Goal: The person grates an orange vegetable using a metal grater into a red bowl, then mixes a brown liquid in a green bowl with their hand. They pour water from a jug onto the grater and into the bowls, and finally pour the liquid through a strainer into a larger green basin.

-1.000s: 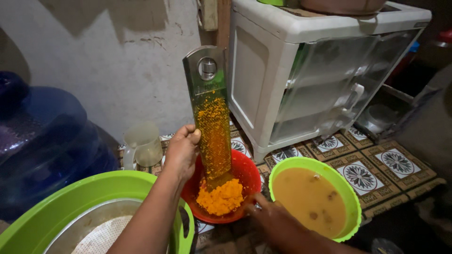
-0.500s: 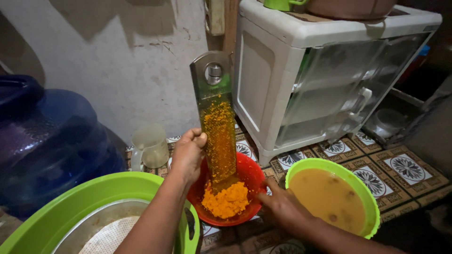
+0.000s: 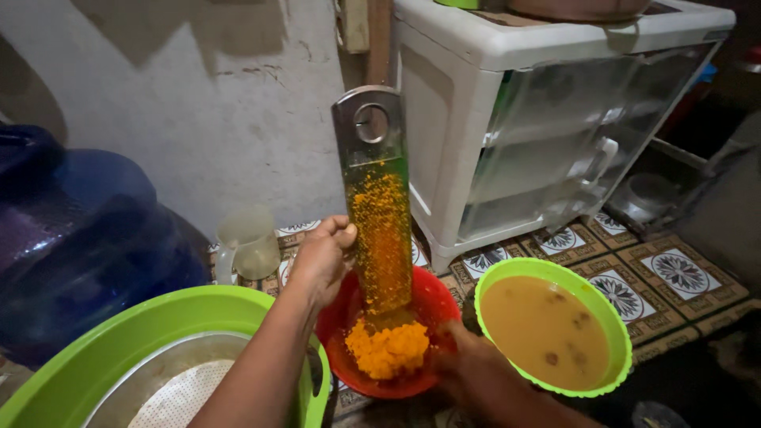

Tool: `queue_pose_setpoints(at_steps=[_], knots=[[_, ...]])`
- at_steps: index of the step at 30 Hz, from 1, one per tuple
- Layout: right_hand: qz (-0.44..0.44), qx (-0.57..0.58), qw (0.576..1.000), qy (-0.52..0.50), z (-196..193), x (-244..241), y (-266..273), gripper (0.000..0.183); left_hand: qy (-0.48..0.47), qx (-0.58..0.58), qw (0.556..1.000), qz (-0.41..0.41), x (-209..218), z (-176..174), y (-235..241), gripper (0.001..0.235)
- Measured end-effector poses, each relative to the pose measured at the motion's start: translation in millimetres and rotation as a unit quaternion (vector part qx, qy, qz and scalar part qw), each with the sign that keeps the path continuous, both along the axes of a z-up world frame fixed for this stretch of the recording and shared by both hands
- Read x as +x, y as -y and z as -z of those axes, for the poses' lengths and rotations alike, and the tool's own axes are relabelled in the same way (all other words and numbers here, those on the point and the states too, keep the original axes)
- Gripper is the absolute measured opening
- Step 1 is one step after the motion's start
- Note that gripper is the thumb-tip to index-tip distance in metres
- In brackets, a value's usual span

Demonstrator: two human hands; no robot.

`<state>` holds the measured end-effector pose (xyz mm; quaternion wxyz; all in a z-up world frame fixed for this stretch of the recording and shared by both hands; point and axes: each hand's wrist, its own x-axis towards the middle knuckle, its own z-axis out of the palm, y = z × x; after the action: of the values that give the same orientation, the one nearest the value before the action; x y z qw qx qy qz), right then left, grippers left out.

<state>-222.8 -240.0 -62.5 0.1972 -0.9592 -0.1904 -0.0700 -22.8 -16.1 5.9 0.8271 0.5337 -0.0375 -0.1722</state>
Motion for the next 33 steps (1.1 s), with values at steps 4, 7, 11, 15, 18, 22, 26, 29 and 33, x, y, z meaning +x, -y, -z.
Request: queue_pose_setpoints(at_steps=[4, 7, 11, 15, 18, 22, 26, 29, 33], knots=[[-0.042, 0.116, 0.984, -0.127, -0.6, -14.0, -1.8, 0.028, 0.005, 0.042, 0.998, 0.036, -2.0, -0.1, 9.9, 0.014], [0.009, 0.119, 0.993, 0.007, -19.2, -14.8, 2.1, 0.023, 0.003, 0.033, 0.996, 0.083, -0.6, -1.1, 22.6, 0.011], [0.335, 0.26, 0.893, -0.149, -63.9, 9.5, 18.9, 0.053, 0.017, 0.021, 0.986, 0.164, 5.3, -4.5, 52.8, 0.01], [0.297, 0.414, 0.856, -0.085, -85.9, 23.4, 26.4, 0.044, 0.027, 0.047, 0.973, 0.224, 9.1, -13.5, 94.1, 0.013], [0.34, 0.446, 0.826, -0.054, -86.5, 32.4, 32.3, 0.025, 0.026, 0.08, 0.963, 0.255, 4.2, -26.6, 116.9, 0.019], [0.366, 0.54, 0.758, -0.015, -61.0, 32.6, 43.0, 0.021, 0.059, 0.201, 0.946, 0.246, 2.3, -44.0, 119.8, 0.034], [0.411, 0.58, 0.702, 0.036, -38.5, 29.7, 68.4, 0.021, 0.057, 0.211, 0.955, 0.202, 4.7, -51.7, 90.5, 0.039], [0.432, 0.679, 0.594, 0.004, -28.6, 29.4, 86.3, 0.018, 0.049, 0.2, 0.961, 0.184, 8.1, -50.9, 61.9, 0.037], [0.46, 0.742, 0.483, -0.058, -13.8, 14.8, 82.3, 0.015, 0.02, 0.184, 0.967, 0.177, 0.8, -37.5, 31.2, 0.037]])
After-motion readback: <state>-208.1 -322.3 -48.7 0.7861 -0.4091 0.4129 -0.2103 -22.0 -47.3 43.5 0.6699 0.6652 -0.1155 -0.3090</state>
